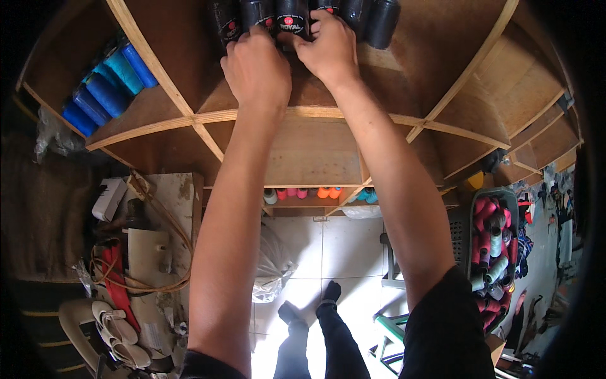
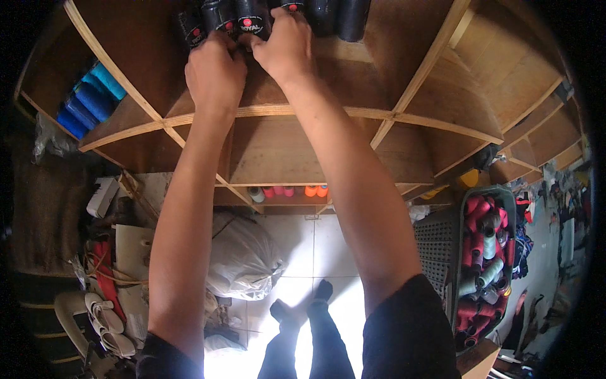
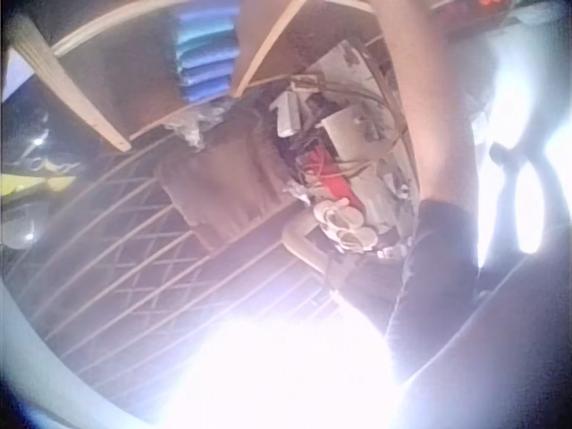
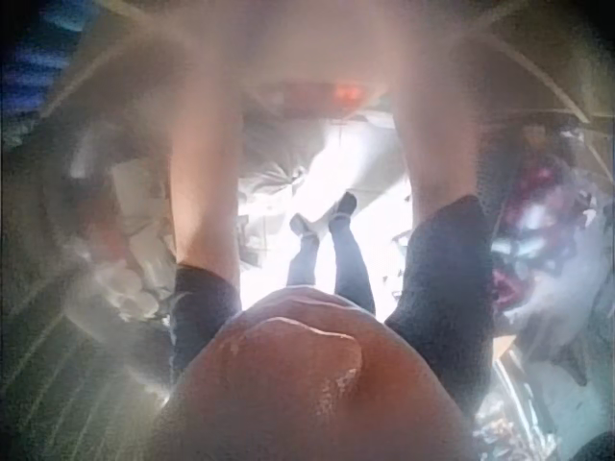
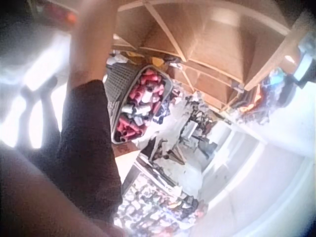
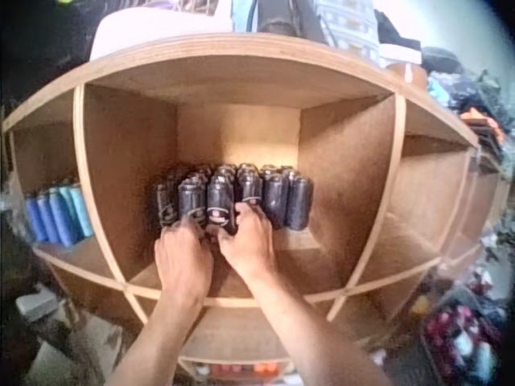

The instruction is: The person picks up spools of thread from a cardboard box and places them onto a wooden shelf. The person handles the spools one by one, moving them from the box to the shelf.

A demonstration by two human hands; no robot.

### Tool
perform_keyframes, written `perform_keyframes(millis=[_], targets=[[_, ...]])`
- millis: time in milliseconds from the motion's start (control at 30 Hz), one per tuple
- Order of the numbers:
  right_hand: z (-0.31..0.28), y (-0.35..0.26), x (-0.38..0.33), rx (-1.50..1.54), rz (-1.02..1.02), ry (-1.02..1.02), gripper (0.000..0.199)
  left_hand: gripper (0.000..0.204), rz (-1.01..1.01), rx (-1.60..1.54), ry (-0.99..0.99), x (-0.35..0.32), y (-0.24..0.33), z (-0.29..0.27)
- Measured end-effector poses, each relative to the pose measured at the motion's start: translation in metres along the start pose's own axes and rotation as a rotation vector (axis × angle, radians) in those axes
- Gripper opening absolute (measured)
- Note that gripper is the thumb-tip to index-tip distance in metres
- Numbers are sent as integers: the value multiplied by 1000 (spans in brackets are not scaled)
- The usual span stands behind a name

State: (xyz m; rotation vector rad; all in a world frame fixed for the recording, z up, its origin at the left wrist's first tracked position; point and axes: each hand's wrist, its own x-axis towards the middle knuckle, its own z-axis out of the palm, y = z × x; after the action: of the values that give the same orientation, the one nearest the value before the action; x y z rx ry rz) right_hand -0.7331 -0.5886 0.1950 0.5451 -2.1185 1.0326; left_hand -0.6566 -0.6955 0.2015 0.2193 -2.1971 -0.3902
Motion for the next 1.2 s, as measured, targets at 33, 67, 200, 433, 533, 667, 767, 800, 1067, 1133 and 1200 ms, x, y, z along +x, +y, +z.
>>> perform_keyframes(millis=[33, 67, 200, 433, 533, 667, 767, 800, 1067, 1133, 1200], targets=[[-3, -5, -2, 24, 4, 11, 62, 21, 26, 18, 4, -1, -2, 2], [-4, -9, -1, 48, 8, 21, 62, 19, 52, 35, 7, -1, -4, 3], [-5, -5, -4, 14, -7, -7, 70, 22, -28, -53, -32, -10, 0, -1], [0, -3, -2, -15, -43, -5, 75, 31, -80, 7, 17, -11, 2, -2], [4, -6, -4, 3, -43, -5, 76, 34, -107, 38, 17, -11, -4, -1], [-6, -2, -5, -65, -89, 78, 77, 35, -92, 47, 41, -11, 6, -1], [-20, -6, -13, -3, 5, 173, 70, 32, -99, 49, 32, -13, 15, 0], [-34, -18, -25, -26, -54, 194, 67, 31, -99, 63, 31, -11, 11, -1], [-224, -87, -410, -34, 418, -162, 20, 29, 318, -240, 259, -59, 10, -32], [-293, -120, -546, -119, 753, -540, 14, 34, 296, -401, 149, -129, 29, -38], [-369, -183, -646, -285, 924, -731, 11, 36, 188, -522, -59, -213, 41, -66]])
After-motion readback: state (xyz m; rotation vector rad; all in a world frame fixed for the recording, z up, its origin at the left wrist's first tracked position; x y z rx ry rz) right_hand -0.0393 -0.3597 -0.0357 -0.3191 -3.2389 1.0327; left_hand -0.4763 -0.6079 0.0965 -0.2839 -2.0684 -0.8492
